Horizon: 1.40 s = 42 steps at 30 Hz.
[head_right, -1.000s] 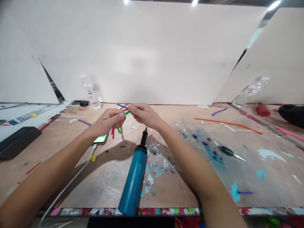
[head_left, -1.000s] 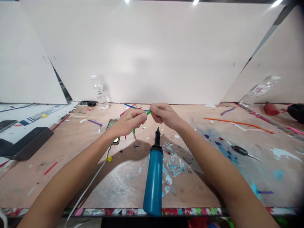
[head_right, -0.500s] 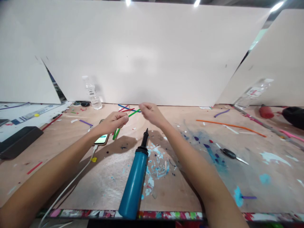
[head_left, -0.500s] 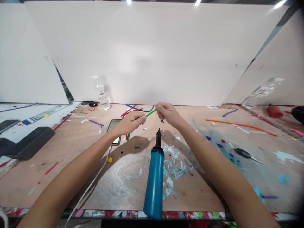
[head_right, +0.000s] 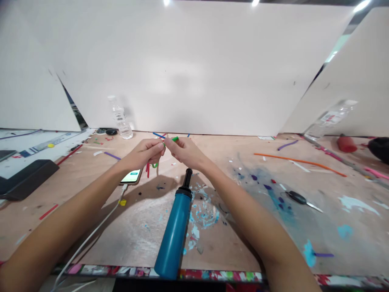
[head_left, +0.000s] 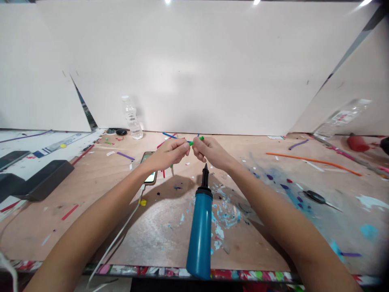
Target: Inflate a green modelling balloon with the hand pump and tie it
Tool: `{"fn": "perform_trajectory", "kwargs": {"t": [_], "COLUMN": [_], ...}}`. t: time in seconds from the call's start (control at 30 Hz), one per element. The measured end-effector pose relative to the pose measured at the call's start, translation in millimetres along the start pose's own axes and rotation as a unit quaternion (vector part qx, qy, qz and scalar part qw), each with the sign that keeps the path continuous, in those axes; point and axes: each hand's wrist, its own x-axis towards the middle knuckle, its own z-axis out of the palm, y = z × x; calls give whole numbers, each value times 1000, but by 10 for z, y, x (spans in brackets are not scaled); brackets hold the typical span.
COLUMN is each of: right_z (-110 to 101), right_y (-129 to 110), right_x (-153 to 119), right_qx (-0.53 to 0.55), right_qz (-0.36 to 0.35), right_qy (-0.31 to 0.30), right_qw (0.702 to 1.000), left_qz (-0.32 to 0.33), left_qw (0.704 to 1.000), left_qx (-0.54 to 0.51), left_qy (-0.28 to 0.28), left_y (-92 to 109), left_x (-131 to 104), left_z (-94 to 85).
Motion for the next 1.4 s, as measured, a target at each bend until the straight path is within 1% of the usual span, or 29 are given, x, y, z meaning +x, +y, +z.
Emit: {"fn": "perform_trajectory", "kwargs": {"t": [0.07,0.13,0.23,0.33,0.4,0.47,0.53,0.6,0.67,0.73,0.83,0.9,0.97,1.03,1.1,1.13,1.2,1.27,1.3,1.37,1.4], "right_z": [43,35,-115,-336,-419,-403,-300,-162,-55,-20,-76,-113,-107,-67,-38,-44,-114,-245,-314,-415,-431], "right_y": [4,44,187,363,431,418,322,183,60,-2,5,20,11,-18,-28,-11,82,237,318,442,468], "right_x": [0,17,72,122,134,123,94,57,24,4,-5,-10,-18,-25,-19,-8,28,71,90,112,113], "right_qx": [-30,-53,-94,-140,-158,-157,-142,-125,-111,-89,-59,-59,-69,-83,-119,-145,-194,-222,-225,-225,-221], "right_qz": [-5,-12,-13,-4,0,2,-5,-25,-47,-53,-31,-16,-16,-35,-66,-78,-79,-54,-41,-25,-22], "right_qy": [9,49,115,171,191,201,188,148,111,106,119,94,53,24,19,31,92,164,187,205,206], "right_qw": [999,997,989,975,969,967,972,981,986,989,991,994,996,996,990,986,973,960,955,952,953], "left_qz": [4,16,48,71,73,60,37,10,-7,-10,-4,-1,3,4,12,23,49,64,64,54,46], "left_qw": [1000,998,990,983,980,981,988,995,999,1000,1000,999,998,998,996,994,991,989,989,988,989], "left_qx": [26,64,133,166,172,174,150,95,40,11,12,30,50,65,87,100,122,132,135,138,135], "left_qy": [-5,-3,-5,-43,-69,-65,-23,13,16,4,8,17,22,19,21,25,27,9,-7,-35,-42], "left_y": [5,46,182,311,320,247,122,-1,-71,-74,-18,8,15,22,55,85,163,233,250,230,192], "left_x": [-4,-22,-75,-122,-119,-84,-33,12,33,29,8,2,5,7,-9,-24,-68,-109,-120,-115,-98], "left_z": [21,52,128,216,245,230,178,119,82,76,99,111,115,119,136,152,198,248,266,277,267]}}
